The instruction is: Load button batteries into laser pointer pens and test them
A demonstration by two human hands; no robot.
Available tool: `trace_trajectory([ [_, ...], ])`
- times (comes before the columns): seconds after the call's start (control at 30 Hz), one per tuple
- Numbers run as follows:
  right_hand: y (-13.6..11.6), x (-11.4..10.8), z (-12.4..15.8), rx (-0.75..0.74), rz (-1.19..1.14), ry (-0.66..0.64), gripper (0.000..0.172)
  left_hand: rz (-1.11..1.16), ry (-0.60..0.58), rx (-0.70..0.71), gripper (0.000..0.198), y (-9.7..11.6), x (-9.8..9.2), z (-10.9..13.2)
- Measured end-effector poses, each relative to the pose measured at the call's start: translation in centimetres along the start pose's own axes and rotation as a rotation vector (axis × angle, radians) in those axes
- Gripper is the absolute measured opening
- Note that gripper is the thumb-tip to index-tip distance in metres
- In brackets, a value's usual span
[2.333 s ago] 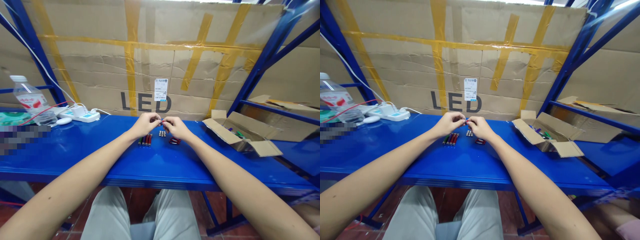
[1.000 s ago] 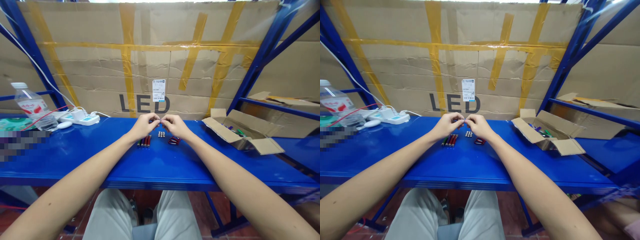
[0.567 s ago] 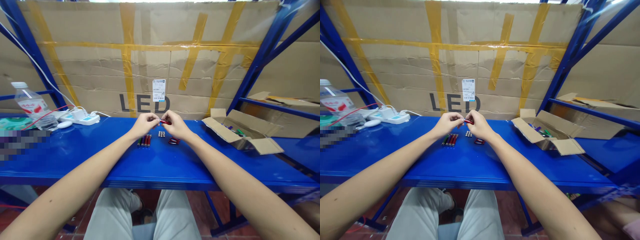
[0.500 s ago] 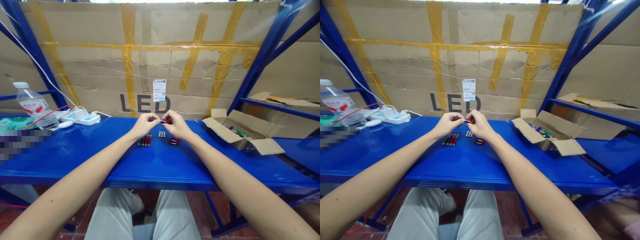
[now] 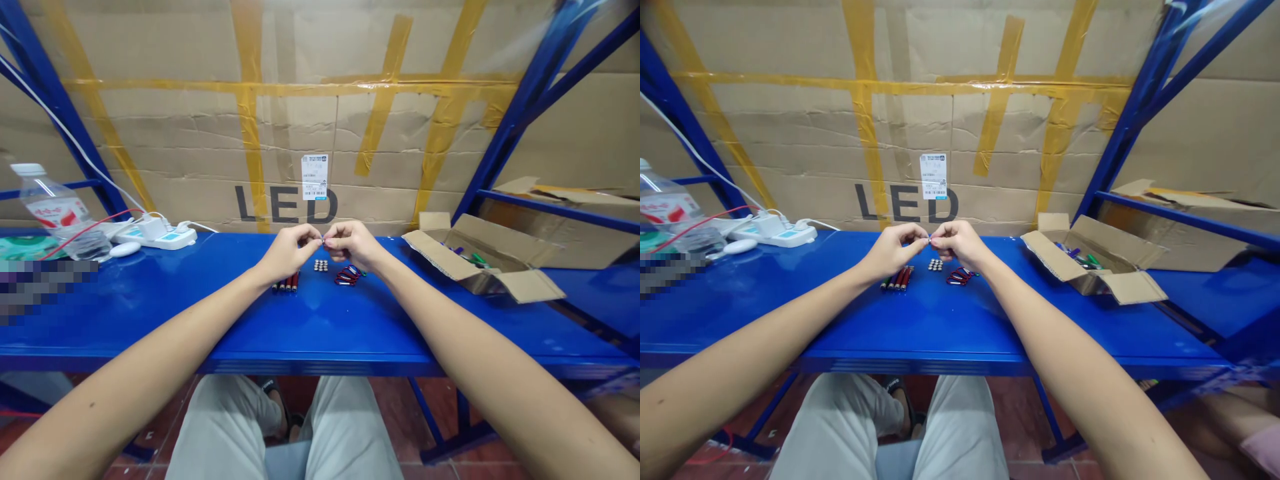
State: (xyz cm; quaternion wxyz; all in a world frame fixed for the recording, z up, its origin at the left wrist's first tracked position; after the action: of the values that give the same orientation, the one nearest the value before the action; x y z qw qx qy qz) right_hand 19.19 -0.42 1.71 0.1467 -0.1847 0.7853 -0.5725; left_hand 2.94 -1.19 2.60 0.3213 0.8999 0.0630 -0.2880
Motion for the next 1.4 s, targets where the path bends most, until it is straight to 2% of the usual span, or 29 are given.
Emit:
trace_trajectory([
  [0.1, 0.2, -0.1, 0.1, 0.116, -0.143, -0.031, 0.02, -0.087, 0.002, 0.065, 0.014, 0.4, 0.2, 0.2],
  [0.33, 0.9, -0.5, 0.1, 0.381, -0.294, -0.125, 0.017, -0.222, -0.052, 0.188, 0.012, 0.9, 0.7, 0.3],
  [0.5, 1.1, -0.6, 0.4, 0.539, -0.373, -0.101, 0.012, -0.304, -0.07, 0.278, 0.013, 0.8, 0.8, 0.4],
  [0.6, 1.1, -0.7, 0.4, 0.574, -0.438, -0.103, 0.013, -0.344, -0.066, 0.331, 0.013, 0.6, 0.9, 0.5],
  [0.73, 1.1, -0.7, 0.3, 0.542, -0.489, -0.089, 0.017, -0.39, 0.052, 0.427, 0.012, 0.3, 1.1, 0.6],
  [0.83, 0.8, -0.3, 0.1, 0.454, -0.514, -0.052, 0.022, -0.414, 0.19, 0.476, 0.014, 0.2, 1.2, 0.6],
  [0.9, 0.6, 0.1, 0.0, 0.371, -0.513, -0.009, 0.02, -0.434, 0.235, 0.458, 0.018, 0.1, 1.3, 0.6],
  [1.03, 0.7, 0.4, -0.2, 0.21, -0.428, 0.136, 0.012, -0.487, 0.173, 0.339, 0.031, 0.0, 1.5, 0.6],
  [1.2, 1.1, 0.8, -0.6, 0.093, -0.356, 0.227, 0.004, -0.622, 0.016, 0.212, 0.073, -0.3, 2.0, 0.5],
  [1.27, 1.3, 1.1, -0.7, 0.091, -0.339, 0.244, 0.005, -0.641, -0.013, 0.182, 0.069, -0.4, 2.1, 0.3],
  [1.4, 1.8, 1.6, -0.9, 0.095, -0.303, 0.276, 0.009, -0.549, 0.003, 0.144, 0.049, -0.4, 1.8, 0.2],
])
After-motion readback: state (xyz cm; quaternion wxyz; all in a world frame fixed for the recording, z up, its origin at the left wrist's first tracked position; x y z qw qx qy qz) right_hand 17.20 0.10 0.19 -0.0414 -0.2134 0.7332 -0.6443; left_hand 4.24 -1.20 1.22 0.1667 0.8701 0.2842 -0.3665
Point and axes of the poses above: each hand's wrist, its own z-axis away from the middle knuckle, its own x-axis out of the palm, y = z × x, the point moved 3 cm from there along -z, towards the middle knuckle, and after that the axes turned 3 degrees about -y, right-handed, at the moved point
